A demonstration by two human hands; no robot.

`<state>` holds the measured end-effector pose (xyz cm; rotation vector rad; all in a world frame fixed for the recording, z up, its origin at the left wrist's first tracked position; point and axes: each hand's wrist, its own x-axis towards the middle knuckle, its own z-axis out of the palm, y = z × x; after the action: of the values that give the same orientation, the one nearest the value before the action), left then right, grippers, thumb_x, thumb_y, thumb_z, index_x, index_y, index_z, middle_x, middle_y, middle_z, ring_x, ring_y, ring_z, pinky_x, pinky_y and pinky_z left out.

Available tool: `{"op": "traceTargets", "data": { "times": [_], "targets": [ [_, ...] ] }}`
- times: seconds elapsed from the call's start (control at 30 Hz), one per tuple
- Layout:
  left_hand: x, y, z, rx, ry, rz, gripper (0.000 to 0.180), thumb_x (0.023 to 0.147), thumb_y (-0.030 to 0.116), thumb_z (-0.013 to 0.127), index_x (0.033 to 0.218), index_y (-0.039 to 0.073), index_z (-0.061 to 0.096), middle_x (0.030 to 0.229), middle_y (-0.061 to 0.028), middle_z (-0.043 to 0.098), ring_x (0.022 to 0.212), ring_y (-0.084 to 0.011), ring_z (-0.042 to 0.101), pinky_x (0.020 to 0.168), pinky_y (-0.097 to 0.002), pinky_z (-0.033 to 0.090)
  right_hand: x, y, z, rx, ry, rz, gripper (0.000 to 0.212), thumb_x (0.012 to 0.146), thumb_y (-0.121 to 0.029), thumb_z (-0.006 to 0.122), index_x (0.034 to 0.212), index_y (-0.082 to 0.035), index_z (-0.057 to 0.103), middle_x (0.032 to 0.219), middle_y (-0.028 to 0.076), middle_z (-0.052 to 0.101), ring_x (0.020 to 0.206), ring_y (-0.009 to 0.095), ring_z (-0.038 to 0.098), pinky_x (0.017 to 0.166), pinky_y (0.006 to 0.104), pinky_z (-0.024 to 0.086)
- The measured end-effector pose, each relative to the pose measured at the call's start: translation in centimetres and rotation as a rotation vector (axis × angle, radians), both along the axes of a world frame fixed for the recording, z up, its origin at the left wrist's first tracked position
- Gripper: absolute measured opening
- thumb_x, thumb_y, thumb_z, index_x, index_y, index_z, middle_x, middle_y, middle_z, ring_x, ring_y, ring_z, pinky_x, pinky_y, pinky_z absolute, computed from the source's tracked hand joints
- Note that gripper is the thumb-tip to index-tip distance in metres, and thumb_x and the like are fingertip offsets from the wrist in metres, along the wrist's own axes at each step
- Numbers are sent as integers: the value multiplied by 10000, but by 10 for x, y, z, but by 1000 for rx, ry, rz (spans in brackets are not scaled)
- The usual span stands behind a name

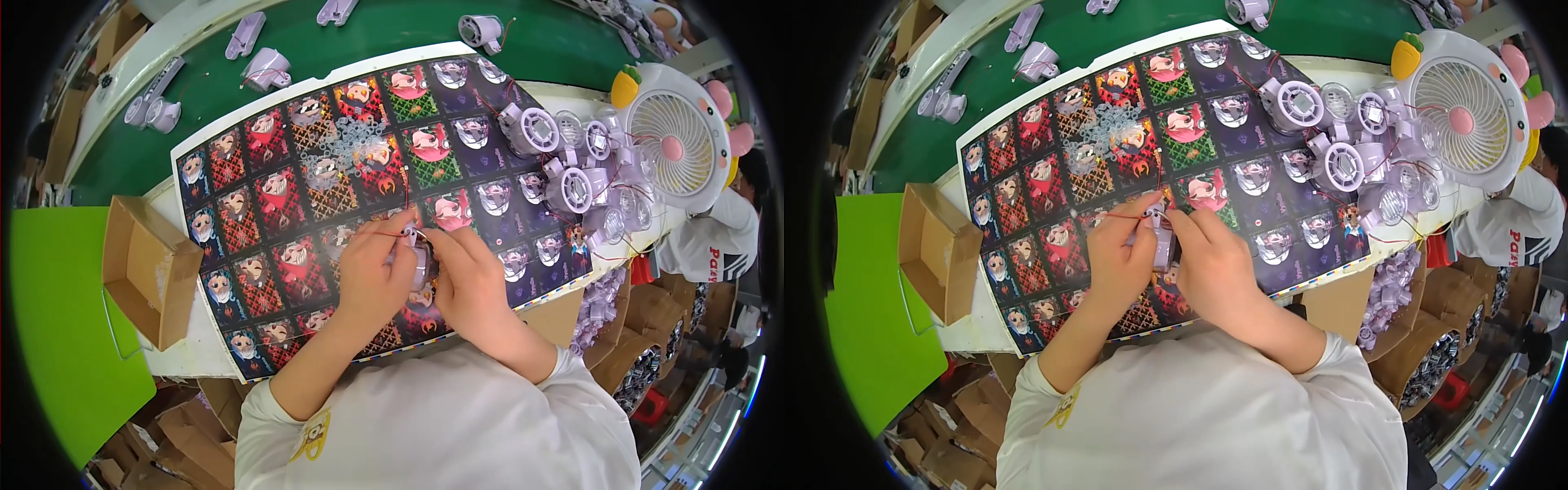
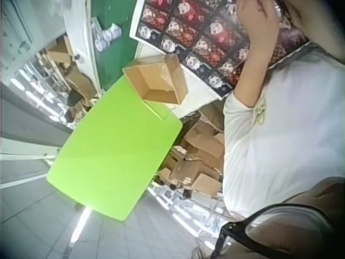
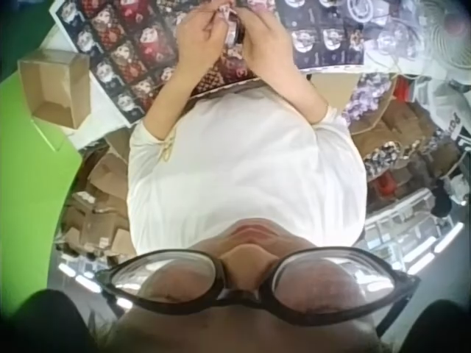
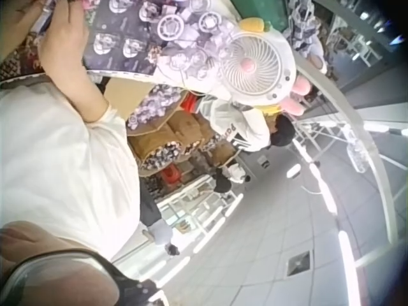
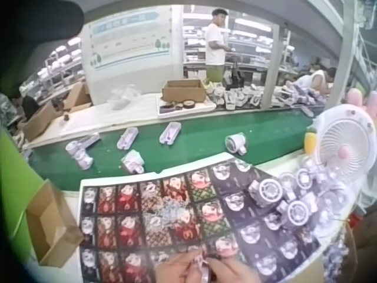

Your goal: The person assembles mini fans by applying decorative stickers to the plastic housing of the motor unit using a pick tool.

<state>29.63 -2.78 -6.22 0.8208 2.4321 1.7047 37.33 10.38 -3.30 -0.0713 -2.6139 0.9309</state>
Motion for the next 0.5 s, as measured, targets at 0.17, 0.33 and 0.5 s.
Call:
{"op": "traceTargets", "data": {
  "times": [0.17,0.33,0.5],
  "targets": [
    [-1,0,8,-76,-18,-17,296,893,5,520,1146,-5,672,1016,-193,699,890,-273,694,769,-340,524,-14,24,18,126,-48,124,363,688,47,601,1048,2,614,862,123,549,719,328,619,599,413,528],
    [-1,0,14,-61,-105,-1,269,890,21,528,1112,6,680,879,-170,654,767,-296,625,680,-370,491,-35,44,45,299,-223,436,402,651,38,624,1049,-18,643,904,130,601,757,336,628,597,412,515],
    [-10,-13,17,-51,-85,-64,263,899,37,529,1116,10,674,917,-178,666,812,-319,640,725,-383,501,-42,62,52,307,-361,467,338,694,24,605,1026,-27,646,888,131,593,791,353,621,633,434,504]
  ]
}}
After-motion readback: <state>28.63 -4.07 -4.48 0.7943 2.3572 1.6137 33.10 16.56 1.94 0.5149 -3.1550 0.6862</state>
